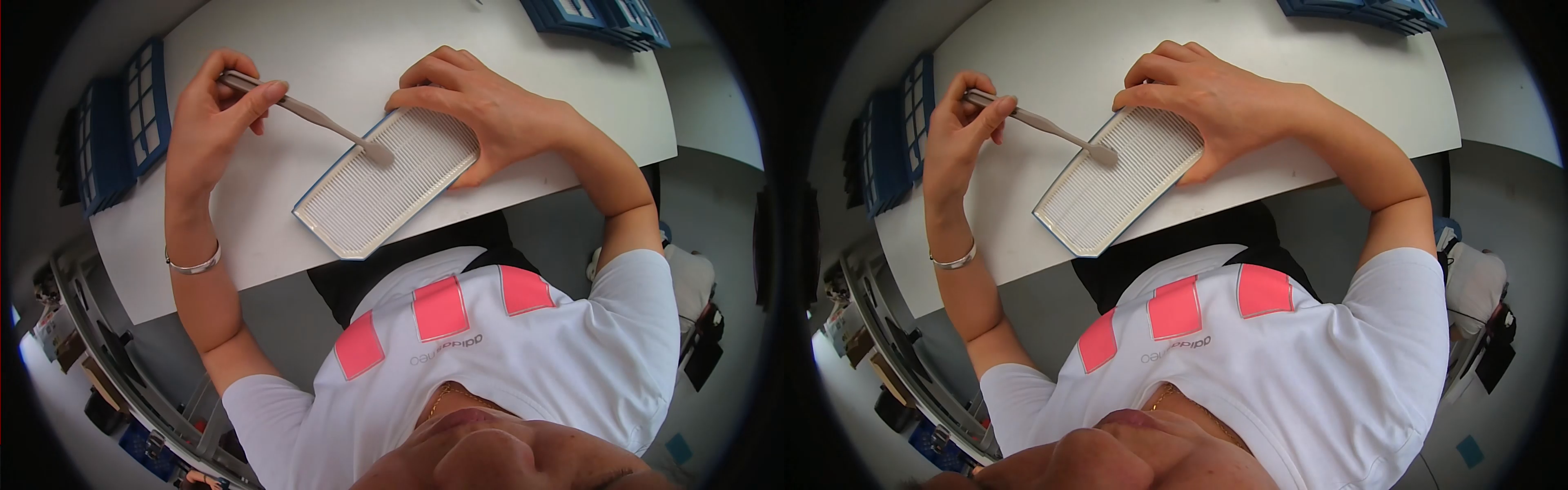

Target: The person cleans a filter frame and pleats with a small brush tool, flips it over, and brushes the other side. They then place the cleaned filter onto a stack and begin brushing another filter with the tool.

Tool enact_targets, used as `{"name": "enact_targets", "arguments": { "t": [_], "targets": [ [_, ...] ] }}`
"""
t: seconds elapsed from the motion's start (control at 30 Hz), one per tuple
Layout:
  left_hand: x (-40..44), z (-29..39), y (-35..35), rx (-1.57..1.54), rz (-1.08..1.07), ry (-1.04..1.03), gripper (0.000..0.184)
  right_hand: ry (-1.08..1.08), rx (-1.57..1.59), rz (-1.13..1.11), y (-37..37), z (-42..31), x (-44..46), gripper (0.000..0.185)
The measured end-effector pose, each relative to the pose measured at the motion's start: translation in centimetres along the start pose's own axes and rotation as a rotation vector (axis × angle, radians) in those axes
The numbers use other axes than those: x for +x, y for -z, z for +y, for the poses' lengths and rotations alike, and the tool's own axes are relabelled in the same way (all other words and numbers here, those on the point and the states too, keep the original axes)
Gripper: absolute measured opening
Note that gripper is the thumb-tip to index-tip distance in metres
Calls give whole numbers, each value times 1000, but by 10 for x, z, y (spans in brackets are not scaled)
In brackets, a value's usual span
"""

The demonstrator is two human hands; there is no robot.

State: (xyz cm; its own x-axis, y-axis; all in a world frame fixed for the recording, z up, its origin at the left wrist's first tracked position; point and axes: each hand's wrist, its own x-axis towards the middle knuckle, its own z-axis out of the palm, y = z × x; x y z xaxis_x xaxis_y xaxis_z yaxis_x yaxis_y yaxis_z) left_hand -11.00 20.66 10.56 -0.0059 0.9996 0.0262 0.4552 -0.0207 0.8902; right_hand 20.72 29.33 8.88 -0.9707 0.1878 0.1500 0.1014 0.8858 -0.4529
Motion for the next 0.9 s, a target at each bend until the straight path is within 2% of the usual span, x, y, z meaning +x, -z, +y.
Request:
{"name": "enact_targets", "arguments": {
  "t": [0.13,0.47,0.53,0.57,0.67,0.73,0.8,0.83,0.87,0.9],
  "targets": [
    [0,-1,-23,-29,-100,59,36,-16,38,-6,0,-2,2,87],
    [3,-6,-24,-7,-90,36,37,52,31,-17,4,9,5,89],
    [4,-12,-20,-6,-61,19,37,133,112,154,7,16,5,84],
    [6,-15,-17,-1,-49,-5,37,148,102,139,13,16,5,84],
    [12,-28,-6,-8,-28,-6,39,359,125,365,31,-5,9,81],
    [16,-40,-2,-23,-34,-27,35,436,142,349,41,-52,8,84],
    [11,-18,-14,-32,-55,-52,32,644,254,384,48,-95,-15,72],
    [10,-7,-13,-83,-67,4,28,780,385,360,46,-111,-17,63],
    [10,0,-13,-135,-83,61,26,886,424,374,46,-125,-12,49],
    [9,0,-15,-151,-56,50,26,958,418,376,44,-134,-12,43]
  ]
}}
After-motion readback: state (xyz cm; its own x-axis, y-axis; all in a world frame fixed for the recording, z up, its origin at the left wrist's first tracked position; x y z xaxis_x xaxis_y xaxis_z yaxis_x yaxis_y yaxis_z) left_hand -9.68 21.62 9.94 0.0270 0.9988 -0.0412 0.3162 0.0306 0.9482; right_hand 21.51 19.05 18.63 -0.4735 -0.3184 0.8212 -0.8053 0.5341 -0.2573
